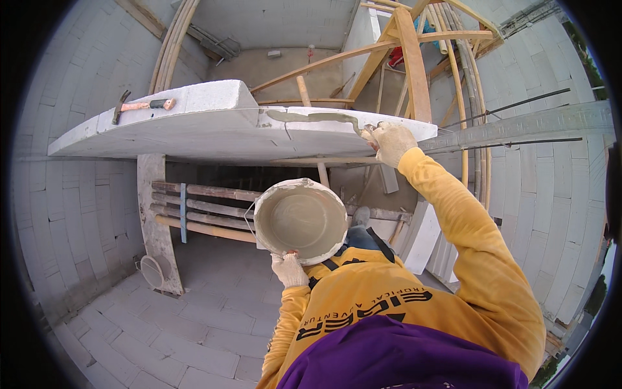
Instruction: The person uses an axe to trim a concrete block, applies mortar to the edge of an existing wall with a trowel, places the trimmed block into position, and taps it down with a hammer.
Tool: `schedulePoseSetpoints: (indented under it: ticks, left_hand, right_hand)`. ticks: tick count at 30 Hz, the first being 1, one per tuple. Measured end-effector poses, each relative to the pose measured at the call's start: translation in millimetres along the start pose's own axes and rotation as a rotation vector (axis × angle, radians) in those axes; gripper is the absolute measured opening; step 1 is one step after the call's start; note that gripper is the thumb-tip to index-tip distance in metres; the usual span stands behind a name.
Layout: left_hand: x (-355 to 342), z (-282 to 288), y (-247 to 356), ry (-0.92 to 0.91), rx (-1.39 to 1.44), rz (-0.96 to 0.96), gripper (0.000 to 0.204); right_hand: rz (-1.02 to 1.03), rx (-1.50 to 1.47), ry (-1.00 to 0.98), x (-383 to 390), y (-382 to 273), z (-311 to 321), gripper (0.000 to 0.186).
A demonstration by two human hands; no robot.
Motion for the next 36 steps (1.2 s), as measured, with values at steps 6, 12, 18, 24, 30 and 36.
schedulePoseSetpoints:
  ticks: [6, 12, 18, 24, 30, 36]
  left_hand:
    - [-6, -15, 0, -0.099, -0.06, 0.001, 0.03]
    - [-8, -31, 7, -0.174, -0.152, -0.006, 0.032]
    - [-15, -27, 10, -0.214, -0.206, 0.018, 0.033]
    - [-17, -12, 24, -0.236, -0.248, 0.003, 0.031]
    - [-22, 13, 20, -0.225, -0.293, -0.015, 0.027]
    - [-19, 4, 9, -0.094, -0.163, 0.053, 0.022]
  right_hand:
    - [-0.188, -0.033, 0.063, 41, 50, -46, 0.053]
    - [-0.345, -0.041, 0.158, 81, 80, -82, 0.049]
    - [-0.606, -0.257, 0.04, 100, 87, -124, 0.052]
    - [-0.868, -0.654, 0.097, 56, 62, -203, 0.058]
    - [-0.569, -0.429, -0.067, 54, -5, -228, 0.062]
    - [-0.381, -0.553, -0.186, 130, 4, -167, 0.049]
Point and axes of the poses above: each hand's wrist, its own x-axis away from the middle knuckle, its own z-axis out of the back of the hand, y = z × x, the point moved 6 cm from there along -x, towards the middle knuckle, and after that the axes turned 12 degrees about -z, right-handed, at the moved point
